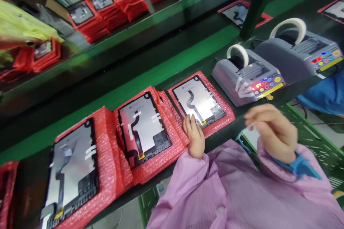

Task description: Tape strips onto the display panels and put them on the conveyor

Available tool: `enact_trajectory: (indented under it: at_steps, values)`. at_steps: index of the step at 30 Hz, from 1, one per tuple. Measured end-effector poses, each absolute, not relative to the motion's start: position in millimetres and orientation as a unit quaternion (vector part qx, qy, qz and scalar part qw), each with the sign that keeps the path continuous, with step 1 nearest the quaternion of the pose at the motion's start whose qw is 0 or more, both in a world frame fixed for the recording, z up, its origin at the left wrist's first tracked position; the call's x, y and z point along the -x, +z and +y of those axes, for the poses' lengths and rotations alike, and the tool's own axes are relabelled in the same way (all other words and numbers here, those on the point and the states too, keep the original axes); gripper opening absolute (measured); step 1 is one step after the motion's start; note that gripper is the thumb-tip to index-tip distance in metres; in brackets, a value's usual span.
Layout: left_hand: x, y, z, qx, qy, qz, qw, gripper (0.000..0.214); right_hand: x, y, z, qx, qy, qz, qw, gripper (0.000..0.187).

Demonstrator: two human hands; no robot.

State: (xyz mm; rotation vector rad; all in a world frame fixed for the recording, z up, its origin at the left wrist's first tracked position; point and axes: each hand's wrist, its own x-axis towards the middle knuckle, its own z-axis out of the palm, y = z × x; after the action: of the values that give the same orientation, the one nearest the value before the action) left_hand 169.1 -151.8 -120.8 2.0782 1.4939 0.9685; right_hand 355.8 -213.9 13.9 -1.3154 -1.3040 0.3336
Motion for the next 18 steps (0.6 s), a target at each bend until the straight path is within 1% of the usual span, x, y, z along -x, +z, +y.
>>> enact_trajectory:
  at_steps: [1, 3, 6, 8, 10, 12, 14, 16, 18]
  values:
    - [-171.0, -118.3, -150.9, -0.746, 0.341, 0.538, 0.191, 0.044, -354.6, 24.6, -197.7, 0.512, 0.219, -0.657, 0.508, 0.019]
    - [-175.8, -112.0, -147.6, -0.749, 0.322, 0.554, 0.166, 0.043, -351.8, 33.7, -148.5, 0.421, 0.297, -0.766, 0.384, 0.025]
    - [-183.2, -102.8, -141.3, -0.763, 0.263, 0.579, 0.120, 0.042, -343.7, 16.2, -57.8, 0.357, 0.371, -0.822, 0.241, 0.037]
    - [-186.9, -99.4, -138.2, -0.774, 0.219, 0.586, 0.100, 0.042, -338.7, -4.1, -8.2, 0.344, 0.406, -0.832, 0.156, 0.038]
    - [-189.2, -98.9, -136.8, -0.779, 0.196, 0.589, 0.094, 0.043, -336.4, -19.2, 23.9, 0.343, 0.436, -0.828, 0.078, 0.035]
    - [-190.3, -100.2, -136.7, -0.777, 0.196, 0.591, 0.093, 0.043, -336.0, -25.0, 40.4, 0.344, 0.463, -0.817, 0.011, 0.032]
    - [-190.7, -101.8, -137.2, -0.776, 0.200, 0.592, 0.092, 0.044, -335.3, -24.3, 47.6, 0.350, 0.482, -0.803, -0.038, 0.030]
    - [-190.8, -102.7, -137.7, -0.775, 0.200, 0.593, 0.088, 0.044, -332.9, -22.6, 51.3, 0.353, 0.495, -0.791, -0.066, 0.029]
    - [-190.8, -102.6, -138.1, -0.775, 0.198, 0.595, 0.081, 0.045, -328.9, -24.0, 54.1, 0.347, 0.503, -0.788, -0.076, 0.029]
